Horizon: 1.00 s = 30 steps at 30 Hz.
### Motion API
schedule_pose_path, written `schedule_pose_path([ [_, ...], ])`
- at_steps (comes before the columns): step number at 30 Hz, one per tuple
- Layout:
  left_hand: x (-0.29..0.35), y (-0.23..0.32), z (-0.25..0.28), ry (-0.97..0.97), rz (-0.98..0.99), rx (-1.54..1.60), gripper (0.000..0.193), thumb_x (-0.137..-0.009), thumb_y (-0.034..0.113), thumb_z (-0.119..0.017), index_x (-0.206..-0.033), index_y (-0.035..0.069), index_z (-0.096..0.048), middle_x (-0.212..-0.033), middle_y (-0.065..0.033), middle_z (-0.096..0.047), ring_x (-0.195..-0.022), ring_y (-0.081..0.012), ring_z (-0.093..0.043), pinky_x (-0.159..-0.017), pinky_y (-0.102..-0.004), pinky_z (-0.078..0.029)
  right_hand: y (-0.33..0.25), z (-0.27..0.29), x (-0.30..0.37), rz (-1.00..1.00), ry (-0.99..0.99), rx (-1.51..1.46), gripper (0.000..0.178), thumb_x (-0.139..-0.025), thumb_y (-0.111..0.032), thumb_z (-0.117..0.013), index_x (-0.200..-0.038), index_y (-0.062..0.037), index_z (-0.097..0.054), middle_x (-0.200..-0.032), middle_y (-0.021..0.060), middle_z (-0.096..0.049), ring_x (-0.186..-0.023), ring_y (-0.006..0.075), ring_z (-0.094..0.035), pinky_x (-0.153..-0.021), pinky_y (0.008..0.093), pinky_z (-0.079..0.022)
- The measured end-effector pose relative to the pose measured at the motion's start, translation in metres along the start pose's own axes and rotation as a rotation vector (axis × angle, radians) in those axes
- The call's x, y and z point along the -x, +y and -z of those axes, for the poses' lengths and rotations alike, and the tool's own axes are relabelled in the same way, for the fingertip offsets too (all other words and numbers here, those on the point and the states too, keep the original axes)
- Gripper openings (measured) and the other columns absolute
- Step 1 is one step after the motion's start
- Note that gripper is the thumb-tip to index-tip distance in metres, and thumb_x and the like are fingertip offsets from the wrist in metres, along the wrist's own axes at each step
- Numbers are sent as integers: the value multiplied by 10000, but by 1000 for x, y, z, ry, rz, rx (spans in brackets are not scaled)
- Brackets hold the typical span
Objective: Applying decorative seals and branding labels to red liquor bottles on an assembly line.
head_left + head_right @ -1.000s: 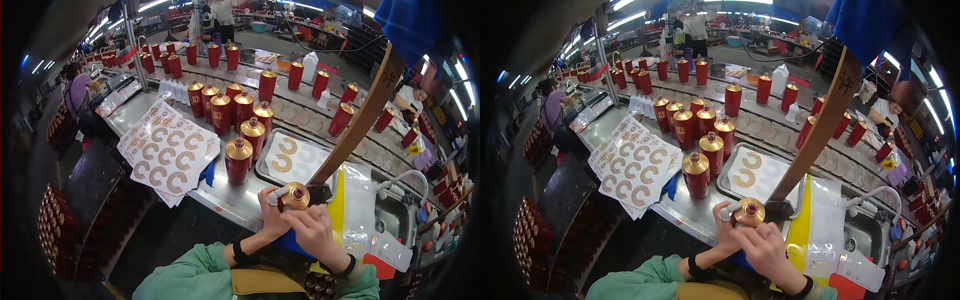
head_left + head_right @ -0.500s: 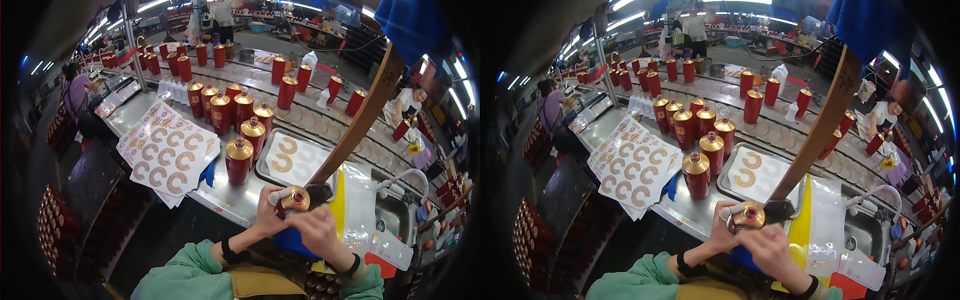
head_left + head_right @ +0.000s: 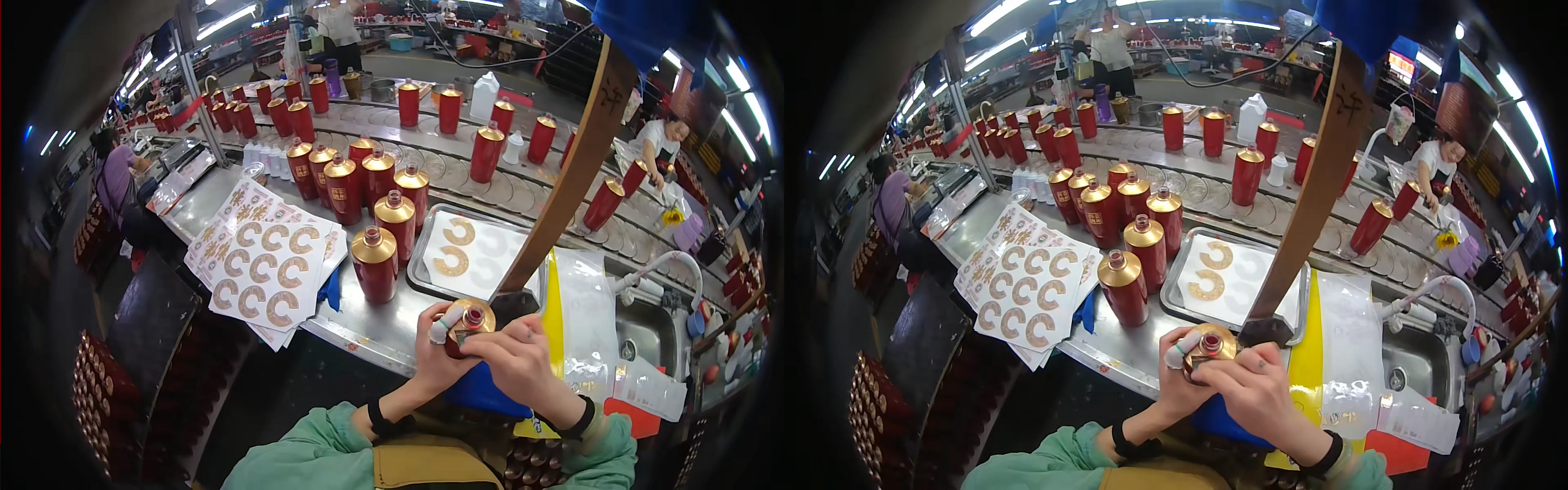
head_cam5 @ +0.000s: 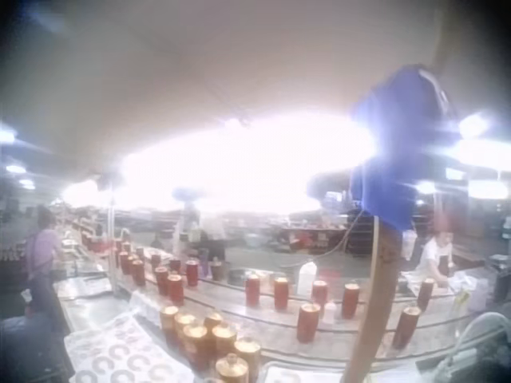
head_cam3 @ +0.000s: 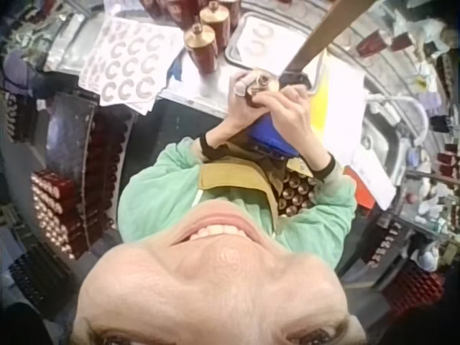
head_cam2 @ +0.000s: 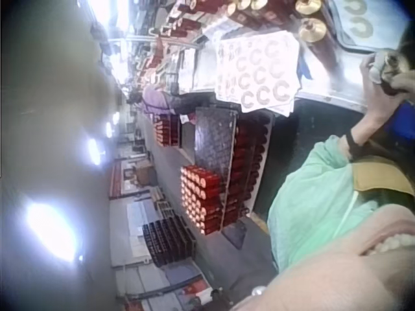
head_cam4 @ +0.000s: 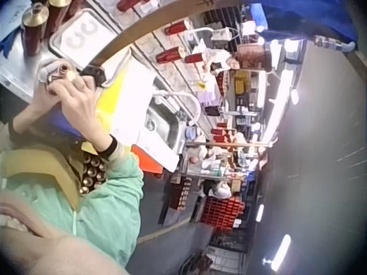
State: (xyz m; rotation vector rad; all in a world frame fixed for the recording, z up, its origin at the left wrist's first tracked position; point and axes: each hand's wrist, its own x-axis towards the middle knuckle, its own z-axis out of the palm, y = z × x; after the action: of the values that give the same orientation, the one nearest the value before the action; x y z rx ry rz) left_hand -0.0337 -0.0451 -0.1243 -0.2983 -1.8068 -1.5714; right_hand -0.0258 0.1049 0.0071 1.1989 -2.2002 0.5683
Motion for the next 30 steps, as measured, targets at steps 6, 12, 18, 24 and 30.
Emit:
schedule_pose_path([
  [6, -5, -7, 18, -122, -51, -4, 879, -676, 231, -1000, -1433, 52, -589, -1395, -170, -589, -1226, -327, -654, -1021, -404, -554, 3, 4, -1, 66, -74, -65, 228, -769, -131, -727, -988, -186, -756, -960, -86, -743, -800, 133, -619, -800, 327, -451],
  [12, -16, -6, 29, -276, -6, 99, 982, -636, 269, -1014, -1466, 12, -555, -1470, -180, -563, -1295, -308, -618, -1100, -407, -508, 0, 5, -3, 173, -261, -263, 219, -786, -144, -729, -995, -203, -755, -967, -75, -758, -832, 122, -631, -819, 339, -461],
  [18, -11, -1, 19, -160, 10, -68, 837, -630, 257, -1021, -1319, 43, -596, -1282, -121, -534, -1138, -286, -630, -974, -384, -542, 4, 1, -2, 51, -165, -190, 244, -773, -123, -722, -998, -202, -776, -960, -96, -749, -844, 124, -628, -831, 327, -461],
  [24, -14, 1, 28, -213, -34, -81, 844, -652, 220, -1010, -1354, 18, -586, -1290, -121, -565, -1166, -269, -643, -996, -384, -557, 6, 4, 0, -79, -100, -51, 257, -773, -123, -719, -1015, -197, -767, -953, -89, -743, -859, 135, -637, -868, 322, -490],
  [30, -16, 4, 34, -312, 14, 109, 924, -656, 267, -1007, -1423, 4, -565, -1431, -168, -598, -1278, -290, -646, -1076, -398, -534, 7, 5, -2, 78, -162, -185, 267, -773, -135, -730, -1031, -196, -764, -1016, -89, -758, -858, 121, -620, -853, 325, -472],
])
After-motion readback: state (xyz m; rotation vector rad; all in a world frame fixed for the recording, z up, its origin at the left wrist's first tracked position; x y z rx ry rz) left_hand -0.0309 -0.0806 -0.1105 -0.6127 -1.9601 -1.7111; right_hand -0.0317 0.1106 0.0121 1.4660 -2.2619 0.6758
